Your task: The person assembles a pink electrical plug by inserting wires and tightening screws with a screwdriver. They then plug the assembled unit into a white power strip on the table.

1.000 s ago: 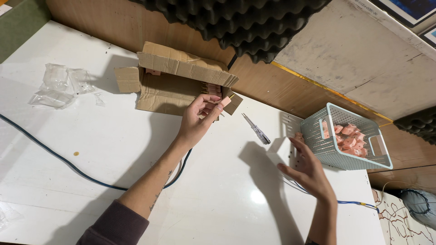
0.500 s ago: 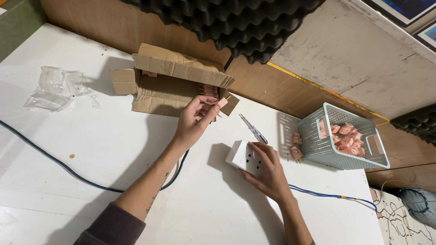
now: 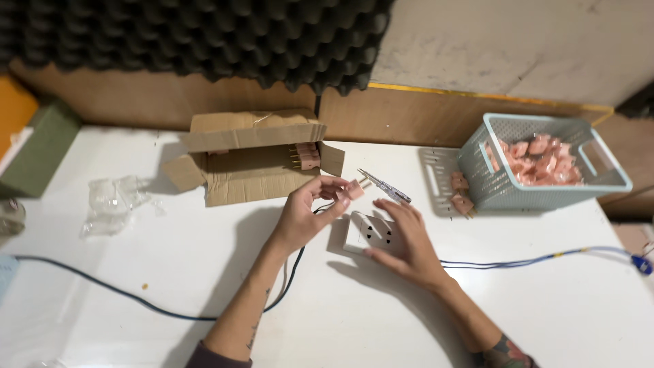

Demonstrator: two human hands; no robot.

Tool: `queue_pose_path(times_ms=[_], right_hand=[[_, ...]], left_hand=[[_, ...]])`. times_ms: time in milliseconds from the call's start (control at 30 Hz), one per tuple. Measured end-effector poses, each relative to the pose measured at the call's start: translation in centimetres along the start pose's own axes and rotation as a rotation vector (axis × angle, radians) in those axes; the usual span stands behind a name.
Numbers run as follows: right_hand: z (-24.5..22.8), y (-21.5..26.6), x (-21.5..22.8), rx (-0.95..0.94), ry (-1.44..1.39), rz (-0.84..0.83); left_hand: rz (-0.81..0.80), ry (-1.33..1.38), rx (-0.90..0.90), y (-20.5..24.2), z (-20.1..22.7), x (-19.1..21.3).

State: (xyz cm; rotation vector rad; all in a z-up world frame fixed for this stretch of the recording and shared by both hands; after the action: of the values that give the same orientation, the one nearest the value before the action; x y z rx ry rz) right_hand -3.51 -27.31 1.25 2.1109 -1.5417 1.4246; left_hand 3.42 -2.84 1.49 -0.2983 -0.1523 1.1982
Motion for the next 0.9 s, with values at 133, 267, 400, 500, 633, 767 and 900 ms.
queue_pose_path(times_ms=[133,267,400,500,633,767,900], right_hand=[[0.9,0.4,2.2,-0.093,-0.124,0.257],[2.1,0.9,3.6,-0.255,-0.298,0.426],[2.6,1.1,4.1,-0.263,-0.370,0.488],[2.5,1.1,4.5,-0.247,-0.369,0.497],[3.0,1.1,4.6,-0.263,-0.379,0.519],[3.8,0.8,5.0,-0.241,-0.352,0.494],[3.4,0.2,7.0,-0.181,-0.325,0.092]], left_hand=[[-0.111,-0.234,-0.101,0.5,2.2,-1.0],[-0.157,-0.434,-0.246,1.0,4.3,-2.5],[-0.276,-0.666,-0.384,1.8,4.7,-4.2],[-0.275,-0.826,-0.500,1.8,4.7,-4.7],[-0.285,-1.067,-0.620,2.2,3.0,-4.4],[-0.308,-1.103,-0.587,2.1,3.4,-5.2],[-0.355,-1.106,-0.541,2.4,4.0,-5.4]])
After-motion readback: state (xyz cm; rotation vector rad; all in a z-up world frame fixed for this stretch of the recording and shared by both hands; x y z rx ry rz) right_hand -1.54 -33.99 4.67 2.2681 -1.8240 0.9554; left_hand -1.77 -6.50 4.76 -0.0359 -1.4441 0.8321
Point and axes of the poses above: each hand's wrist, its own y-axis away from the middle knuckle, its own x-axis out of the back of the hand, z = x × y, the point moved 5 cm from there along -y, towards the middle knuckle, and after that the axes turned 6 degrees about -z, right-handed, at the moved point
